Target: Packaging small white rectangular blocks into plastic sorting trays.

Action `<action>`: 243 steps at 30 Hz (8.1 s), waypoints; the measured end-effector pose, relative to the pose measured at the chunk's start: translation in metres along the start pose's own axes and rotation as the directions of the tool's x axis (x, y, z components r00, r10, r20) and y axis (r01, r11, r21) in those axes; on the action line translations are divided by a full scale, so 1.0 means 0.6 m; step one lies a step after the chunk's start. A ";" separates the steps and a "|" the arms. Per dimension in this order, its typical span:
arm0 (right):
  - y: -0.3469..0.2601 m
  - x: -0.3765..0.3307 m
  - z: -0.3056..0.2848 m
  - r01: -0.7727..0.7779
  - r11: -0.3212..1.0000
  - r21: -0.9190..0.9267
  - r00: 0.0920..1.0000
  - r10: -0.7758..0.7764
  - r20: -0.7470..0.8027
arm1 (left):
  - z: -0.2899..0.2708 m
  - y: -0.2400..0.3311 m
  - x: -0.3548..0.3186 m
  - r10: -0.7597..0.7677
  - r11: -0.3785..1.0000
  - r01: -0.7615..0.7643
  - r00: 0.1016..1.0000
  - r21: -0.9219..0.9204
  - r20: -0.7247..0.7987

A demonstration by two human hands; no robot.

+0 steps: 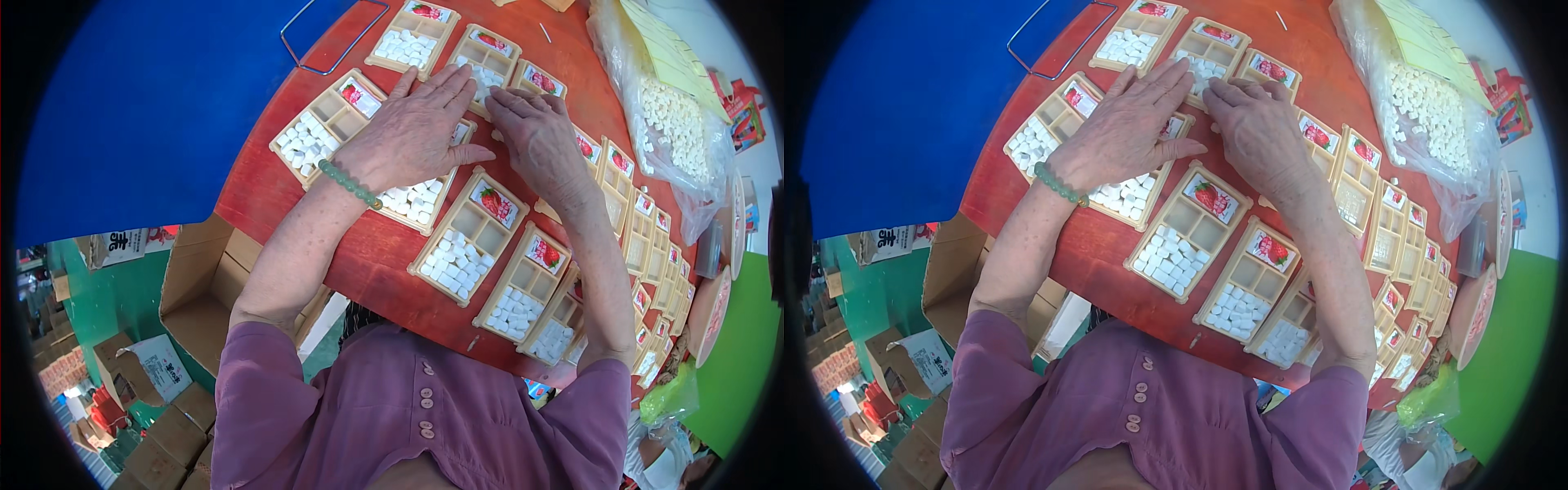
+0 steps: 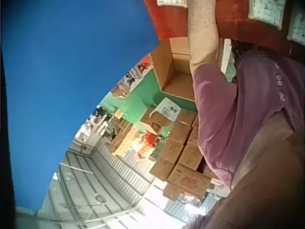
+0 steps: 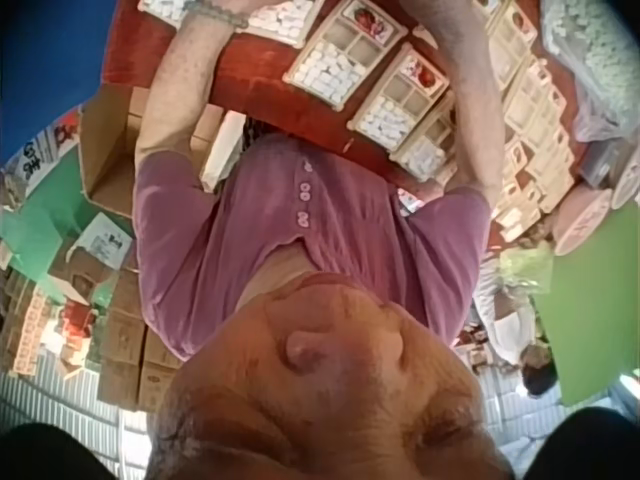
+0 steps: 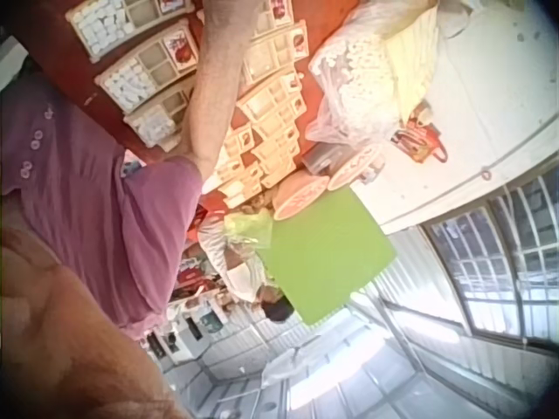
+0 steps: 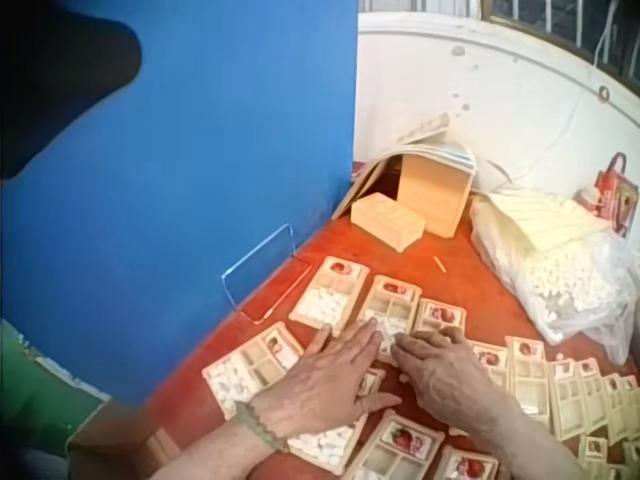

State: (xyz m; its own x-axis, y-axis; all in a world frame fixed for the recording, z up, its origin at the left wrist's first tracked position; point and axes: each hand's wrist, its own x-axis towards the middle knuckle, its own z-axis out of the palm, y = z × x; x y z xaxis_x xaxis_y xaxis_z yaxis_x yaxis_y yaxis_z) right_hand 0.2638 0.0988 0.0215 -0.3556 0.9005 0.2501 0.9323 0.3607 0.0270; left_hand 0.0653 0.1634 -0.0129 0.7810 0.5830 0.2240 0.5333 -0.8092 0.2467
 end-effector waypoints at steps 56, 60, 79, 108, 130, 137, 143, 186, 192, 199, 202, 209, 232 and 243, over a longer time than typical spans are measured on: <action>0.074 0.009 -0.016 -0.328 0.842 0.428 0.930 0.368 -0.012 | -0.008 -0.017 -0.001 -0.025 1.000 0.025 0.999 0.007 -0.036; 0.075 0.005 -0.020 -0.343 0.903 0.260 0.939 0.336 0.071 | -0.012 -0.017 -0.003 -0.046 0.999 0.046 0.999 0.000 0.013; 0.036 0.095 0.035 -0.220 0.912 0.346 0.973 0.232 0.005 | -0.009 -0.015 0.004 -0.047 0.999 0.047 0.999 0.009 0.015; 0.023 0.016 0.000 -0.145 0.945 0.294 0.983 0.173 -0.070 | -0.002 -0.014 0.002 -0.018 1.000 0.018 0.997 0.006 -0.073; -0.003 0.008 -0.007 -0.054 0.994 0.100 0.998 0.056 -0.016 | -0.001 -0.018 0.003 0.009 1.000 -0.010 0.999 -0.023 -0.049; -0.009 0.019 -0.013 -0.114 0.985 0.131 0.992 0.106 0.066 | 0.002 -0.020 0.001 0.004 1.000 -0.005 0.999 -0.012 -0.046; 0.002 0.022 -0.017 -0.300 0.761 0.575 0.952 0.277 0.130 | 0.000 -0.021 0.001 0.018 0.999 -0.020 0.998 -0.027 -0.059; 0.051 0.036 0.009 -0.361 0.733 0.577 0.919 0.384 0.086 | 0.005 -0.017 0.001 0.017 0.999 -0.022 0.995 -0.047 -0.095; 0.080 0.016 -0.008 -0.347 -0.011 0.938 0.833 0.456 0.313 | 0.000 -0.018 -0.002 0.012 0.999 -0.015 0.996 -0.032 -0.083; 0.066 0.021 -0.013 -0.168 -0.450 0.877 0.868 0.354 0.348 | -0.008 -0.018 0.002 -0.010 0.998 0.004 0.996 -0.064 -0.087; 0.041 0.034 -0.017 -0.252 -0.355 0.900 0.813 0.427 0.396 | -0.020 -0.025 0.003 -0.028 0.998 0.022 0.994 -0.058 -0.104; 0.006 0.046 -0.004 -0.467 0.595 0.654 0.880 0.384 0.280 | -0.022 -0.031 0.001 -0.036 0.999 0.033 0.994 -0.039 -0.099; 0.035 0.130 0.029 -0.469 0.635 0.614 0.881 0.382 0.278 | -0.018 -0.028 0.002 -0.047 0.999 0.047 0.998 0.005 -0.036; 0.049 0.125 0.034 -0.402 0.675 0.618 0.915 0.301 0.267 | -0.018 -0.027 0.000 -0.036 0.999 0.038 0.997 0.029 -0.068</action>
State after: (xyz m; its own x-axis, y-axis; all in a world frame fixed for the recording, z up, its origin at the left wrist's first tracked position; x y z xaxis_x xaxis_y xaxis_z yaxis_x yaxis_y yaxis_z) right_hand 0.2631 0.1816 0.0211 -0.0623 0.9978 -0.0210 0.7319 0.0314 -0.6807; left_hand 0.0530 0.1771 -0.0067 0.7374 0.6152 0.2788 0.5716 -0.7883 0.2276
